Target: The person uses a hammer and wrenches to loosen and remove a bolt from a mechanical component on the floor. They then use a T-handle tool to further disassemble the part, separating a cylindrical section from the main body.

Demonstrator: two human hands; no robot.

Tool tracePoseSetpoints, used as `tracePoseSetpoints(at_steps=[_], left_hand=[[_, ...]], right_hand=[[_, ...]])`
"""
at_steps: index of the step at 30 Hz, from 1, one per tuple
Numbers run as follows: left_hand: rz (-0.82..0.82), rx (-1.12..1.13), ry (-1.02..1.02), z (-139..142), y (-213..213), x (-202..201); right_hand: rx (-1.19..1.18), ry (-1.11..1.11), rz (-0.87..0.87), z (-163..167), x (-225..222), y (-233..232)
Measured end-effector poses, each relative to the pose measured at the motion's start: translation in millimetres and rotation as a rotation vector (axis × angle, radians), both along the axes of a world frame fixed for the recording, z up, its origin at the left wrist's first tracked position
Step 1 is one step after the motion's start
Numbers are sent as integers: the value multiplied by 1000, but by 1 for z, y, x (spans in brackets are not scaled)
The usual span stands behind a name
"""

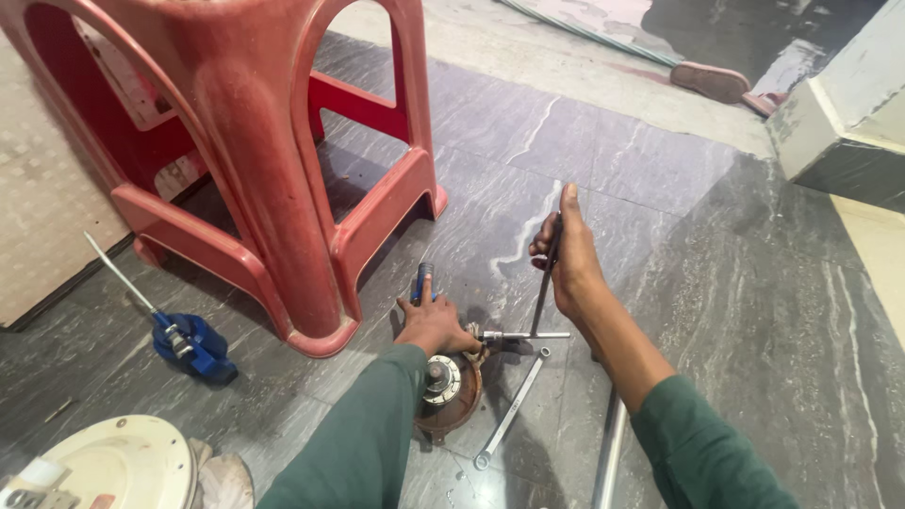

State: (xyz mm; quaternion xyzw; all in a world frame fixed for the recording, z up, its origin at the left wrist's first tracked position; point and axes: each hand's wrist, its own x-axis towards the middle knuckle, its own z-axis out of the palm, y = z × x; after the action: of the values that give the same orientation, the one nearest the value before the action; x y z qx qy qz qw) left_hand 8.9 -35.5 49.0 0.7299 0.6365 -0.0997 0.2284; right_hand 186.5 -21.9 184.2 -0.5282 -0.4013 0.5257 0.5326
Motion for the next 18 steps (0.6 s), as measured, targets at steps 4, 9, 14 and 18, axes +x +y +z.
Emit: tracePoseSetpoints(at_steps=[4,9,14,18], left_hand=[[2,-24,55,8,-4,2],[-102,110,127,9,-4,2],[-237,346,39,-1,4,2],[-214,91,65,-5,7,2]], right_hand=[[36,54,47,-1,1,7],[-18,78,43,-5,4,16],[10,81,26,-6,4,16],[39,114,51,-8,12,12]])
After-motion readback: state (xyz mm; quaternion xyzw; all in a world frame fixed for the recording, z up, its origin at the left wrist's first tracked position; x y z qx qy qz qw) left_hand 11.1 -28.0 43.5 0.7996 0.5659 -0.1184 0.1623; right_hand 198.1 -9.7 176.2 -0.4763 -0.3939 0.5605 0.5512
